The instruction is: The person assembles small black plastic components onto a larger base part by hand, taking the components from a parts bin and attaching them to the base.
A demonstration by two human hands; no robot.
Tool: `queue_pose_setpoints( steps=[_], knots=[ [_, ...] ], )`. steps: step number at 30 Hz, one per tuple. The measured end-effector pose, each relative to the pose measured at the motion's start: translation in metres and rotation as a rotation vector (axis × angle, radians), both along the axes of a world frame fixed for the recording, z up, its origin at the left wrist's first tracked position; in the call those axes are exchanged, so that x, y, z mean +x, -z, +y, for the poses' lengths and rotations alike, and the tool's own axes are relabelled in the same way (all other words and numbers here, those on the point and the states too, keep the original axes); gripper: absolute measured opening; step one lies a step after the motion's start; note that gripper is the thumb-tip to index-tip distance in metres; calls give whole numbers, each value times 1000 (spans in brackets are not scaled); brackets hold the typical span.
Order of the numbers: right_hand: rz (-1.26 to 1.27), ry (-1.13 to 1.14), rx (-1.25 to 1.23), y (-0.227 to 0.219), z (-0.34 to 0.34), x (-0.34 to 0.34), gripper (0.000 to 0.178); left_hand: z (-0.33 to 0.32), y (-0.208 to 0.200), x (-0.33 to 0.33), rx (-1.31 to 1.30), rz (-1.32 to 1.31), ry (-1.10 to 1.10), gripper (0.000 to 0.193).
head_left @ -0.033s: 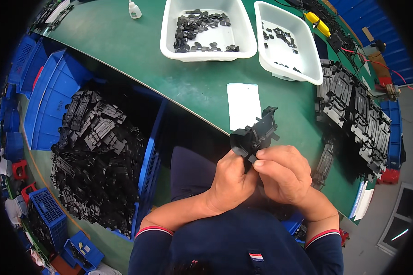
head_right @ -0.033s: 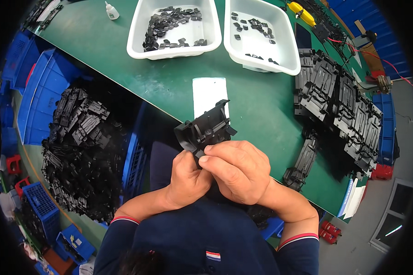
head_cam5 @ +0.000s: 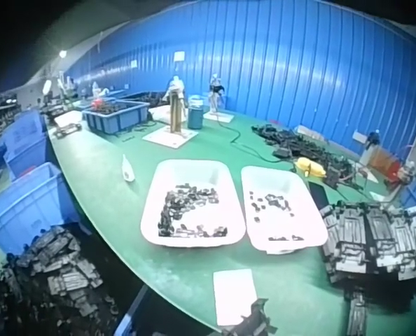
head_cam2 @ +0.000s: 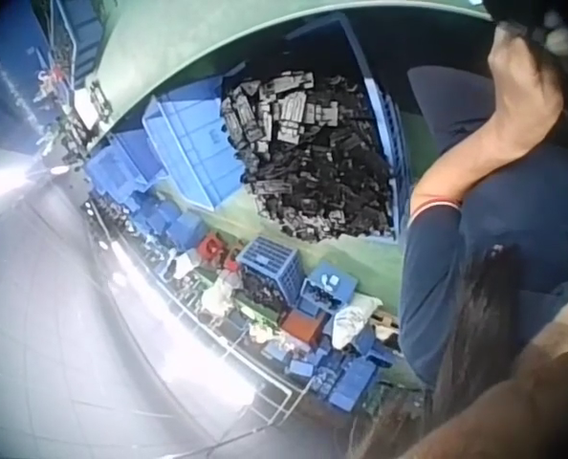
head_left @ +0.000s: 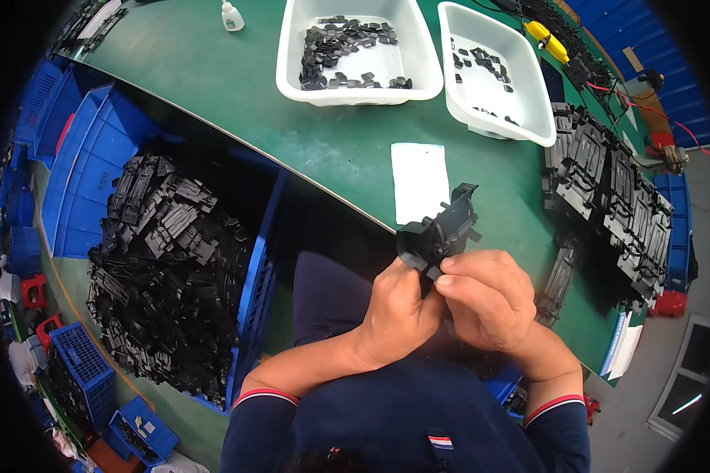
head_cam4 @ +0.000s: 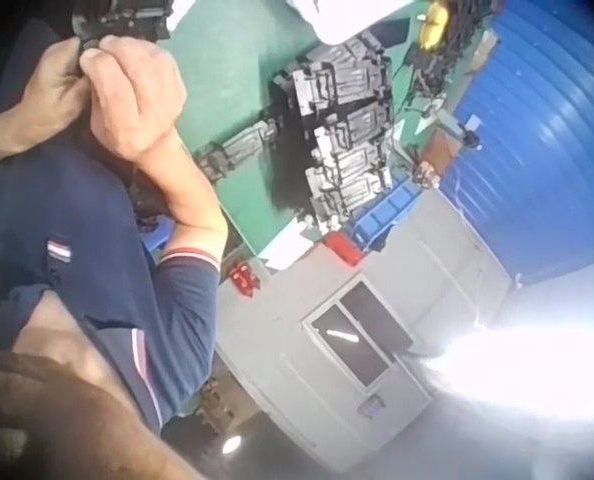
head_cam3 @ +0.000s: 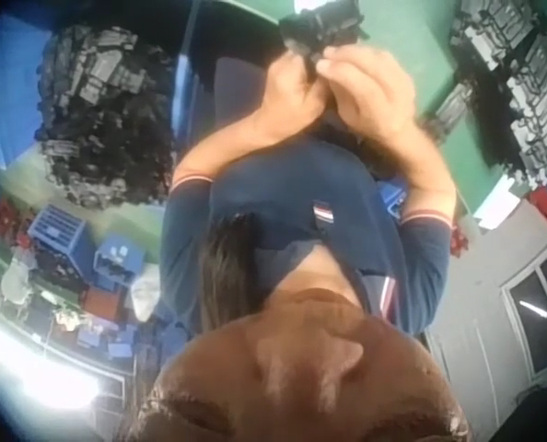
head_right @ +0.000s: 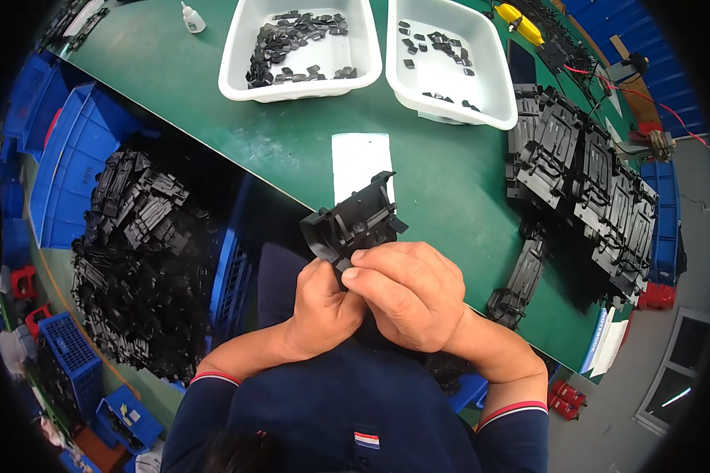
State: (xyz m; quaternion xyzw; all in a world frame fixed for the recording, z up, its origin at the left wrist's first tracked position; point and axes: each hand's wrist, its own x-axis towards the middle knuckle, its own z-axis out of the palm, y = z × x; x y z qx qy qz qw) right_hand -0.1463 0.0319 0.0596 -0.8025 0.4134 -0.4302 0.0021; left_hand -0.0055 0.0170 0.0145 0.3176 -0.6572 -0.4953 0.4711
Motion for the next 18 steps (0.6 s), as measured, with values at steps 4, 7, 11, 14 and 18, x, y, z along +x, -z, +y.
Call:
queue_pose_setpoints(
  steps=[4, 7, 11, 14, 18],
  knots=[
    [7, 3, 3, 0, 0, 1, 36, 0, 3, 0, -29, 18, -11, 25],
    [14, -3, 1, 0, -1, 1, 36, 0, 3, 0, -24, 15, -16, 26],
    [22, -1, -19, 1, -2, 2, 35, -1, 5, -1, -77, 24, -24, 27],
    [26, -3, -27, 0, -2, 2, 35, -1, 5, -1, -78, 18, -31, 27],
    [39, -1, -49, 2, -3, 2, 35, 0, 4, -1, -105, -9, -39, 27]
  ],
)
